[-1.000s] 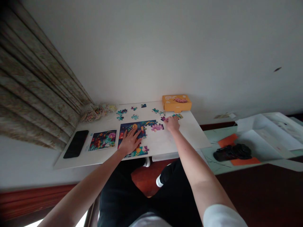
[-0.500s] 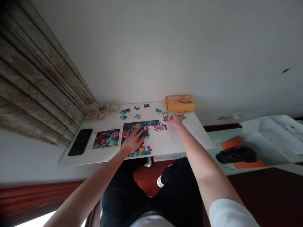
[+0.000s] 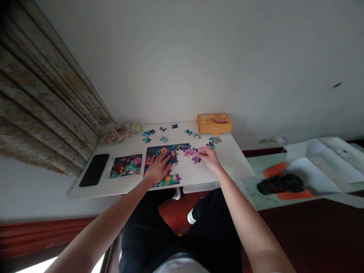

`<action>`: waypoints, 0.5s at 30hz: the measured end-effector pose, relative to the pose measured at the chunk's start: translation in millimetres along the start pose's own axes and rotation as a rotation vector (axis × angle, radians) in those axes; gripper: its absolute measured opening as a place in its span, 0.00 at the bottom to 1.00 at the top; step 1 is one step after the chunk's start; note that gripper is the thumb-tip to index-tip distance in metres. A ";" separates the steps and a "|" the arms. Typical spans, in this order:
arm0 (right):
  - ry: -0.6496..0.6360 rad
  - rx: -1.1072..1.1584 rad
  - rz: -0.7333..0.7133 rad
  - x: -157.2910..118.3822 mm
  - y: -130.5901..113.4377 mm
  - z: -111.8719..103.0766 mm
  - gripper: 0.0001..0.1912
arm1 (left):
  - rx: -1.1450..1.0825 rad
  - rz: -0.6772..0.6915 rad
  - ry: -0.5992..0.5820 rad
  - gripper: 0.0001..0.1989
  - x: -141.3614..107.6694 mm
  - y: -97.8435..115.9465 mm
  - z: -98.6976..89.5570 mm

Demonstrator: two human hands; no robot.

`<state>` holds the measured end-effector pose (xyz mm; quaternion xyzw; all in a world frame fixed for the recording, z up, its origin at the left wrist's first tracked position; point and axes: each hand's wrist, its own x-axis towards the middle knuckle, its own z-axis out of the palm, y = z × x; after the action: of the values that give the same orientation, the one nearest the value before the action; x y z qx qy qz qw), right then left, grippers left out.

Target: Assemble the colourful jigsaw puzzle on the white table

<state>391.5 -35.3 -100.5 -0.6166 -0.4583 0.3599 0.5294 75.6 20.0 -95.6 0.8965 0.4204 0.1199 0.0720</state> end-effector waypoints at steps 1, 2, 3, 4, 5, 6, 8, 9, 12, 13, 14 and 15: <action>-0.007 -0.019 -0.016 -3.2 3.4 2.0 0.31 | 0.001 -0.002 0.003 0.23 0.0 0.1 0.1; -0.011 -0.048 -0.034 -5.4 6.9 3.8 0.30 | 0.002 -0.002 0.005 0.23 0.0 0.3 0.0; -0.014 -0.085 -0.054 -6.8 10.2 5.1 0.28 | 0.003 -0.001 0.006 0.23 0.0 0.5 -0.1; -0.013 -0.129 -0.078 -7.5 13.1 6.1 0.27 | 0.004 0.001 0.008 0.23 0.1 0.7 -0.2; -0.010 -0.175 -0.106 -7.6 15.4 6.6 0.26 | 0.004 0.003 0.010 0.23 0.1 0.9 -0.2; -0.004 -0.222 -0.135 -7.3 17.3 6.8 0.24 | 0.004 0.005 0.013 0.23 0.2 0.9 -0.1; 0.007 -0.311 -0.198 -5.8 19.4 7.2 0.20 | 0.004 0.011 0.018 0.22 0.2 0.5 0.1; 0.004 -0.353 -0.229 -5.1 19.7 7.6 0.18 | 0.006 0.014 0.022 0.22 0.1 0.1 0.2; -0.013 -0.462 -0.319 -5.1 19.6 10.6 0.12 | 0.021 0.017 0.041 0.22 -0.5 -0.5 -0.6; -0.005 -0.488 -0.346 -6.6 19.5 11.9 0.11 | 0.029 0.027 0.047 0.21 -0.7 0.1 -1.4; 0.017 -0.509 -0.371 -9.2 19.4 13.2 0.10 | 0.035 0.045 0.054 0.21 -0.5 1.5 -2.3; 0.048 -0.527 -0.392 -12.7 19.3 14.4 0.10 | 0.039 0.071 0.061 0.21 0.1 4.0 -3.2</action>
<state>377.6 -43.0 -122.6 -0.6407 -0.6332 0.1054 0.4214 77.7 17.6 -91.6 0.9081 0.3925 0.1414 0.0376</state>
